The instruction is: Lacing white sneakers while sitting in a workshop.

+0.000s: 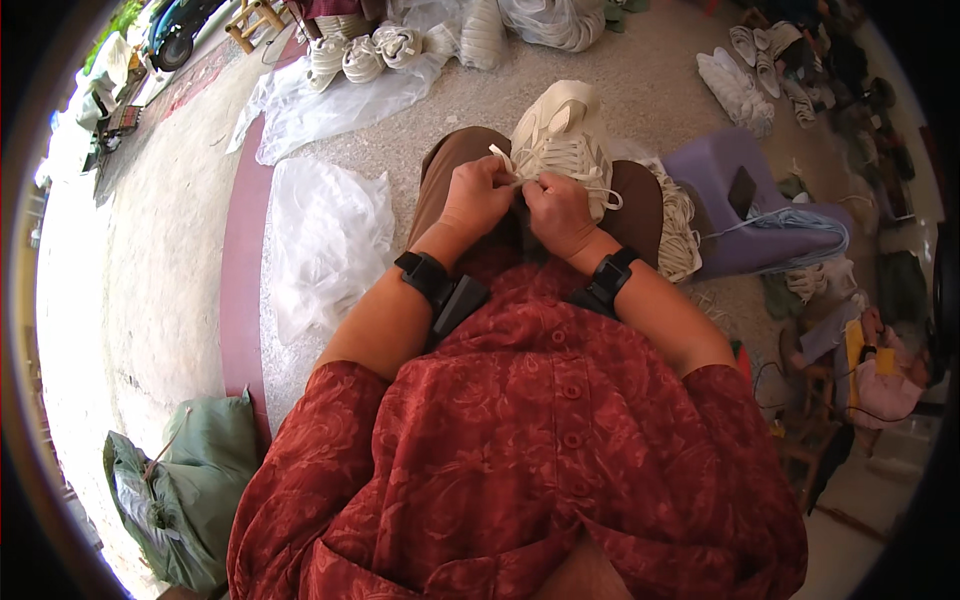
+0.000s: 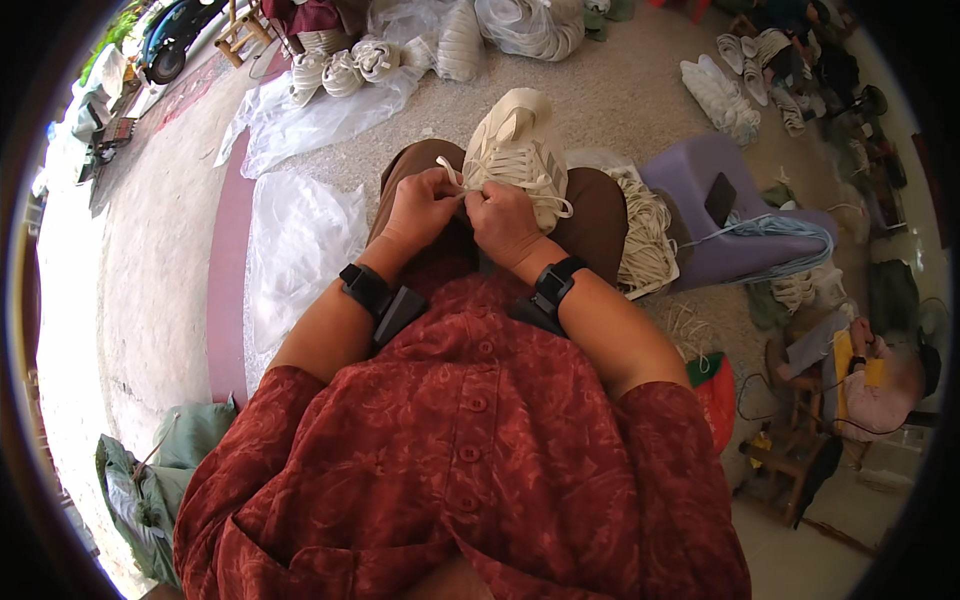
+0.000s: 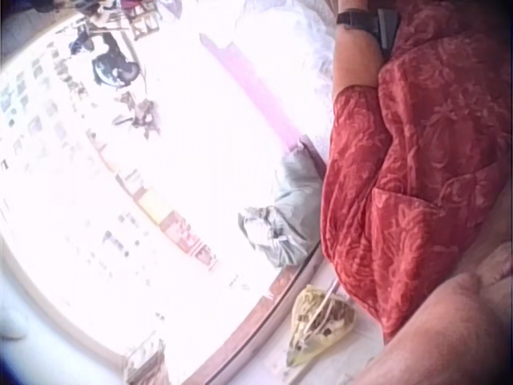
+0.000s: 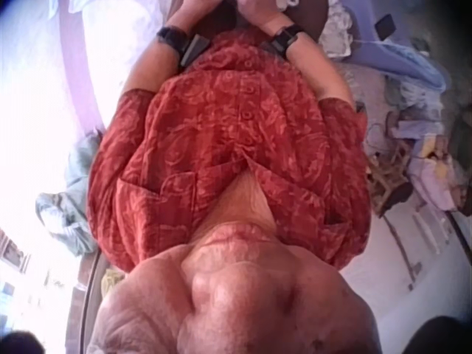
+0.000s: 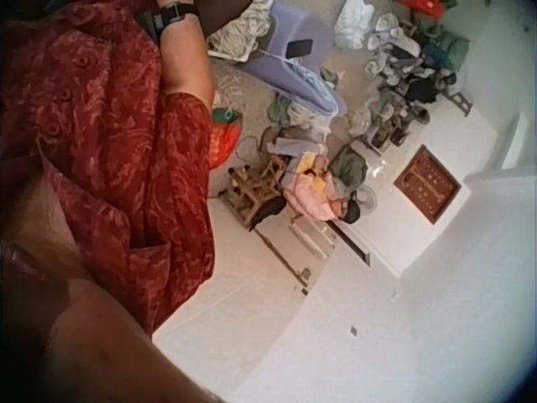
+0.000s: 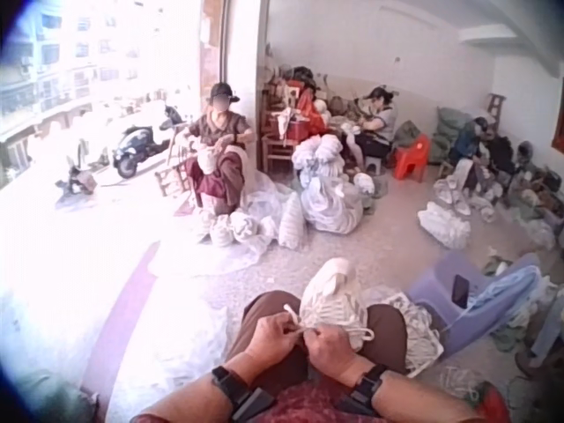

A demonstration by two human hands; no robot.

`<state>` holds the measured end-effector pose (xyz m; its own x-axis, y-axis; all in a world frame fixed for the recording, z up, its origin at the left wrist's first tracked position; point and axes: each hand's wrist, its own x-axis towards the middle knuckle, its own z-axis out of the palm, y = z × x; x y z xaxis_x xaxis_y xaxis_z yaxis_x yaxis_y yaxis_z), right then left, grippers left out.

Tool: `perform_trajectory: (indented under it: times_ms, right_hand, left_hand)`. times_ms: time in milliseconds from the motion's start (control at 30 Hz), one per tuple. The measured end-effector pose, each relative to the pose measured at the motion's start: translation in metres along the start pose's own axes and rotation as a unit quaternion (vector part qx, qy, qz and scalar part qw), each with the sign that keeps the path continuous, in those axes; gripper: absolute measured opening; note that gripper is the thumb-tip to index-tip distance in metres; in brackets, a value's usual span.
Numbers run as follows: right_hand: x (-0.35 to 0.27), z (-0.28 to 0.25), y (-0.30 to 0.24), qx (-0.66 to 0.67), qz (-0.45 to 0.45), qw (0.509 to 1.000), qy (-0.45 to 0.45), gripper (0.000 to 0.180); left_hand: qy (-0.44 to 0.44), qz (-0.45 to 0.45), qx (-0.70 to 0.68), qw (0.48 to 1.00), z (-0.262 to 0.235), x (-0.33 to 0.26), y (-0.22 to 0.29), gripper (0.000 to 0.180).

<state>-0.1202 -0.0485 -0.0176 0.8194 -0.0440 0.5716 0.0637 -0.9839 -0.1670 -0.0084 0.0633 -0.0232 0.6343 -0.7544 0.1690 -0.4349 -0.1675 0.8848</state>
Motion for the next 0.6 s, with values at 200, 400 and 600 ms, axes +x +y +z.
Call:
perform_trajectory:
  times_ms: [200,400,600]
  right_hand:
    - [-0.027,-0.032,0.005,0.140,-0.109,0.952,-0.249,0.006]
    - [-0.056,-0.038,0.000,0.069,-0.013,0.985,-0.158,0.013]
    - [-0.028,-0.052,-0.005,-0.036,0.027,0.999,-0.015,0.033]
  left_hand:
    - [0.026,-0.013,-0.002,1.000,0.001,-0.001,-0.002,0.034]
    - [0.012,-0.041,-0.115,0.992,-0.005,0.011,0.011,0.047]
    - [0.002,-0.123,-0.275,0.953,-0.008,0.037,0.034,0.049]
